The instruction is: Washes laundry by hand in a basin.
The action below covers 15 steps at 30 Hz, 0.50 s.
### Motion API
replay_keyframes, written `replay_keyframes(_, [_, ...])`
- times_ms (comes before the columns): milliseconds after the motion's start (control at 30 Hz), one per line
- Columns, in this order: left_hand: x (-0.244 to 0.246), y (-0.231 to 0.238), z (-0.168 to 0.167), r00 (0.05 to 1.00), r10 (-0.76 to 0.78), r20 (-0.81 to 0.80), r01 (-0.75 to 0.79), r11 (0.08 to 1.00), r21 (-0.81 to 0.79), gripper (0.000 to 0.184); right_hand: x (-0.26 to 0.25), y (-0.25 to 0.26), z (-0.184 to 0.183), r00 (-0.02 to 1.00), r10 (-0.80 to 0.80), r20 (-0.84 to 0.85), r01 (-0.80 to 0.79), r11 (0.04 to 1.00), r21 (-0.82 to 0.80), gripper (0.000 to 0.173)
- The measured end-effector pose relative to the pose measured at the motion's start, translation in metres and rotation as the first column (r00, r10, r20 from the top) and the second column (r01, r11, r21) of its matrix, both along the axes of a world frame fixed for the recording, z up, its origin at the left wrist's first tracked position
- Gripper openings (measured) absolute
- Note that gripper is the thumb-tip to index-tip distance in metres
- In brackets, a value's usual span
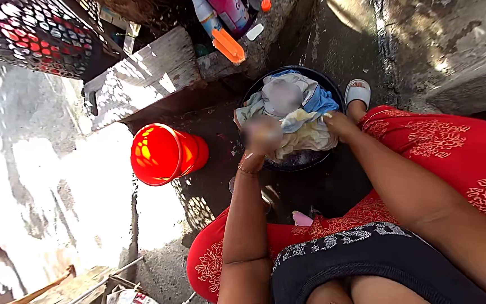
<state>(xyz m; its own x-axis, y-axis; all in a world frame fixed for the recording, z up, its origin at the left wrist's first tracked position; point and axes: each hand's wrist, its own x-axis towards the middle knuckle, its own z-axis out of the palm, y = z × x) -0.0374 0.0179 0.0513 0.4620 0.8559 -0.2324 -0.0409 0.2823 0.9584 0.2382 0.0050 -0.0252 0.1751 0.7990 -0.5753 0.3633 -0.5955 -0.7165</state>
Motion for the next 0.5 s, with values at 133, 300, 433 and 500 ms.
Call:
replay_keyframes(133, [-0.011,0.006,-0.031,0.868,-0.144,-0.475,0.198,0.978,0.065,0.044,0.016,0.011,0.044,0.944,0.258,-0.204,-0.211,0.951,0.226,0.026])
replay_keyframes(300, [0.023,-0.002,-0.095,0.414,-0.415,-0.810,0.419,0.877,-0.235,0.050,0.001,0.003,-0.014,0.750,0.660,0.043,-0.662,0.748,0.059,0.041])
replay_keyframes(433, [0.047,-0.008,-0.121,0.138,-0.566,-0.813,0.452,0.766,-0.457,0.047,-0.029,-0.004,-0.065,0.633,0.768,0.096,-0.725,0.632,-0.273,0.042])
replay_keyframes(500, [0.051,-0.013,-0.134,0.057,-0.579,-0.814,0.461,0.738,-0.493,0.042,-0.035,0.001,-0.079,0.582,0.805,0.117,-0.729,0.580,-0.363,0.042])
